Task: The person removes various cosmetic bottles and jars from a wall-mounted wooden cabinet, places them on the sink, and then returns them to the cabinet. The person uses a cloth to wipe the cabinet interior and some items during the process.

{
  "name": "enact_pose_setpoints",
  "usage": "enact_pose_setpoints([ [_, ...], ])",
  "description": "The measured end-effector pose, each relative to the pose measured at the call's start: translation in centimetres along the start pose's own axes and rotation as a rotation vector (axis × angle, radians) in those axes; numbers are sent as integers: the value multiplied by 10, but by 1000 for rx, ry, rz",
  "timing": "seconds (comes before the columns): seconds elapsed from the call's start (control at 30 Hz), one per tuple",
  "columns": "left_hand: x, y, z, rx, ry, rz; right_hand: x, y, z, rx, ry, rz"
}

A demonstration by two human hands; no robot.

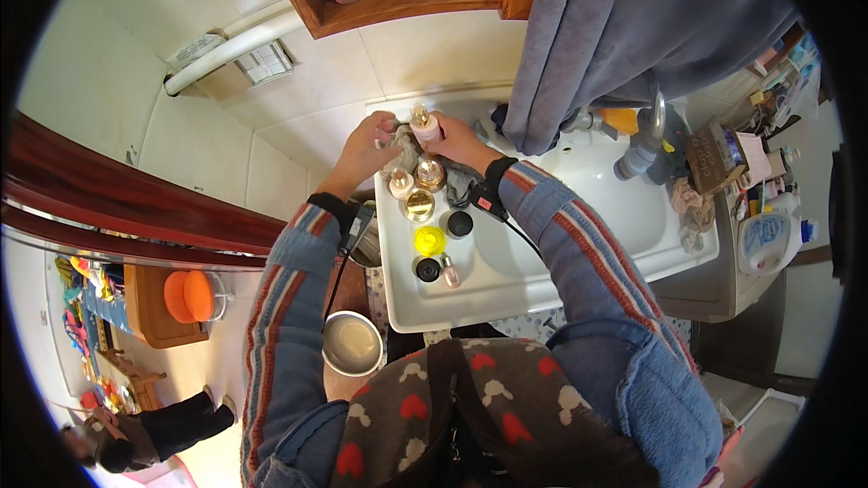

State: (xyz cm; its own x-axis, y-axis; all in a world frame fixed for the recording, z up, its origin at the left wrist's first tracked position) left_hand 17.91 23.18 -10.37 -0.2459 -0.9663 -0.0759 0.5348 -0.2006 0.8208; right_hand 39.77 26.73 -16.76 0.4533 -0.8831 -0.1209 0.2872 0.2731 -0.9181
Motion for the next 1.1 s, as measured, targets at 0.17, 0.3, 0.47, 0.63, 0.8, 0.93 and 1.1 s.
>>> enact_pose_setpoints([
  [0.17,-32,17,-25,-52,-140,9,6,-23,1,171,-36,36],
  [0.3,-50,13,-41,-128,-233,12,11,-22,12,254,5,44],
  [0.47,-64,4,-47,-172,-255,41,38,-10,34,546,5,60],
  [0.63,-68,0,-45,-4,-253,49,67,9,30,732,-11,-28],
  [0.8,-71,-7,-43,52,-245,126,81,27,35,522,105,-11],
  [0.93,-73,-2,-43,-4,-247,86,103,36,59,469,304,-27],
  [1.1,-81,18,-52,-142,-286,-95,137,41,77,439,287,-103],
])
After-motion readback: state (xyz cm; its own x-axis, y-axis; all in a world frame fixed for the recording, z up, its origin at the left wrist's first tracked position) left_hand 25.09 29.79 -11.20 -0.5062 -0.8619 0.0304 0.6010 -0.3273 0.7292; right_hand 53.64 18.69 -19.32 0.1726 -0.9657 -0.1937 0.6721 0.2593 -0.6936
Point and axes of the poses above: each hand's wrist, its own x-axis away from the middle knuckle, its own z-axis out of the back of the hand, y = z × x, the point moved 4 cm from there along -x, towards the middle knuckle, and after that the axes turned 1 degree about z, right-handed, at the moved point
